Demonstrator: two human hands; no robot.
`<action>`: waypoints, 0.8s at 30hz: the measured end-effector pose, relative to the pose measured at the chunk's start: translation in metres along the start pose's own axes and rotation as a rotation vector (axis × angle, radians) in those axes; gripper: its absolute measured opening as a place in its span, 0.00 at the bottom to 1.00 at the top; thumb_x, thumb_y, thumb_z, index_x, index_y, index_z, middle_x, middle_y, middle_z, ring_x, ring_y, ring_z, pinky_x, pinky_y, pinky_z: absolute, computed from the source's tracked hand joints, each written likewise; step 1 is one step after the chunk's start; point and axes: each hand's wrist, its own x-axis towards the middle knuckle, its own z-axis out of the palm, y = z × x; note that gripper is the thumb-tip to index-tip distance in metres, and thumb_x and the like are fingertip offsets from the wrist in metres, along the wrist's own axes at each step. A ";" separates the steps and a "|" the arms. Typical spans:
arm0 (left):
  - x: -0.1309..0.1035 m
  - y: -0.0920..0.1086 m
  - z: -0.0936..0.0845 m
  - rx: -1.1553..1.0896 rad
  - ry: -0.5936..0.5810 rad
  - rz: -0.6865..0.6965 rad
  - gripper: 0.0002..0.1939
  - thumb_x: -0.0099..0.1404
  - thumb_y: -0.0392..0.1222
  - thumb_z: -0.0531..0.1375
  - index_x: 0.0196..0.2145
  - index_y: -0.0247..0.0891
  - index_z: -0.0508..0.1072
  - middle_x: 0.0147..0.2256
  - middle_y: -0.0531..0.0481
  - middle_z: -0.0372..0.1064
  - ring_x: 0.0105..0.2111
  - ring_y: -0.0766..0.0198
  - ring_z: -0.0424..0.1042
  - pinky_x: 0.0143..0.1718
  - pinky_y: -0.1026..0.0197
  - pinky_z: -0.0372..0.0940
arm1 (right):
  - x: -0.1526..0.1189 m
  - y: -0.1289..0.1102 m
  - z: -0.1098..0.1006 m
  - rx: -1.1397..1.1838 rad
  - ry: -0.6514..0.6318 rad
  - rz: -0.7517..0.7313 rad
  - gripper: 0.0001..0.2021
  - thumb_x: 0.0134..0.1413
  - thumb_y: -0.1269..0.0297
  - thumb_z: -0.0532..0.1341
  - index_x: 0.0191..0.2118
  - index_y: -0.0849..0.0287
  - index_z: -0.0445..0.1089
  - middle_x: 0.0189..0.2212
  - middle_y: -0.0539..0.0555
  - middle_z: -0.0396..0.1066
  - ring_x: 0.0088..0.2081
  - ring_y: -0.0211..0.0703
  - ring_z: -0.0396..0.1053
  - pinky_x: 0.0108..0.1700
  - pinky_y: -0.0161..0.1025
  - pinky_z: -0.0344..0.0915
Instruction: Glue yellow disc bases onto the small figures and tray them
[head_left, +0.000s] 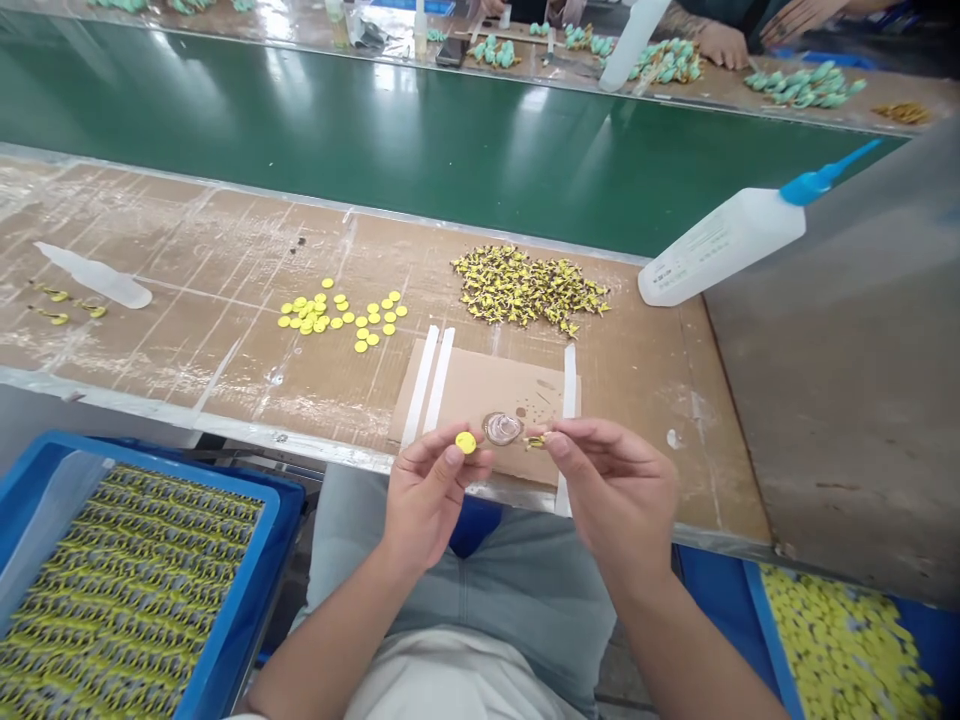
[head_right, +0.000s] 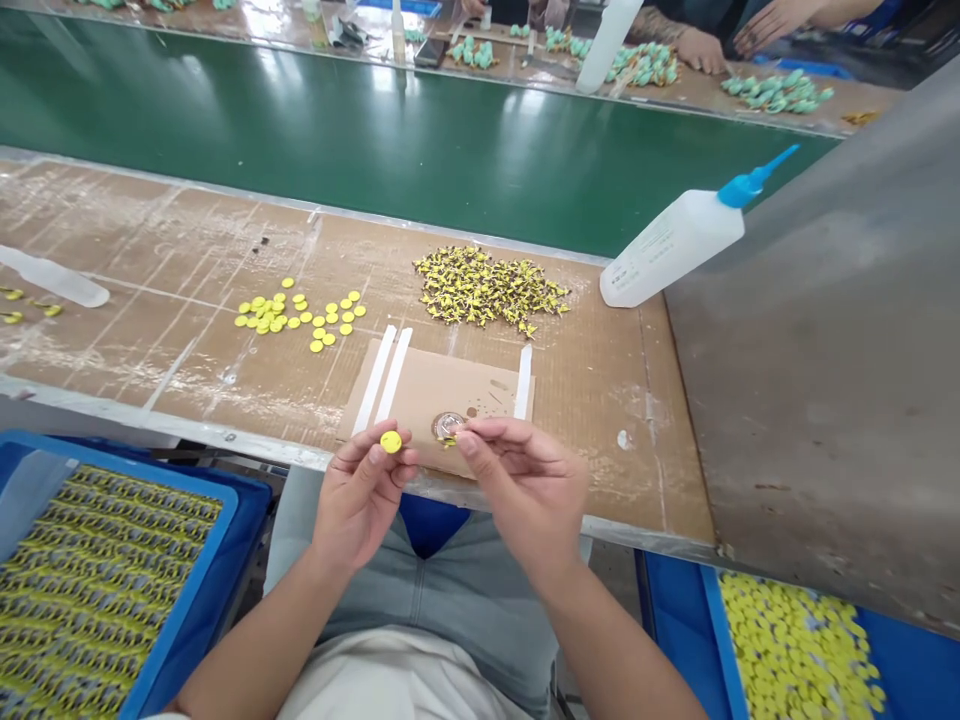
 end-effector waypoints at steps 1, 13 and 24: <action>-0.003 -0.001 0.004 -0.004 -0.012 -0.015 0.11 0.60 0.42 0.73 0.41 0.42 0.85 0.38 0.48 0.84 0.34 0.65 0.83 0.36 0.70 0.76 | -0.003 -0.005 0.005 0.019 -0.021 -0.032 0.04 0.59 0.68 0.74 0.40 0.54 0.81 0.36 0.53 0.81 0.38 0.43 0.80 0.45 0.34 0.79; -0.013 -0.007 0.013 -0.015 -0.020 -0.048 0.08 0.63 0.41 0.71 0.41 0.42 0.85 0.42 0.49 0.84 0.40 0.67 0.83 0.44 0.73 0.75 | -0.020 -0.001 0.024 0.001 -0.089 -0.134 0.09 0.61 0.78 0.68 0.42 0.57 0.80 0.40 0.56 0.80 0.43 0.49 0.80 0.47 0.42 0.80; -0.013 -0.007 0.012 0.006 0.010 -0.036 0.08 0.60 0.42 0.73 0.39 0.43 0.86 0.41 0.47 0.84 0.39 0.63 0.83 0.42 0.70 0.77 | -0.020 0.004 0.023 -0.080 -0.071 -0.163 0.08 0.61 0.74 0.70 0.42 0.54 0.80 0.41 0.55 0.80 0.42 0.52 0.80 0.47 0.48 0.81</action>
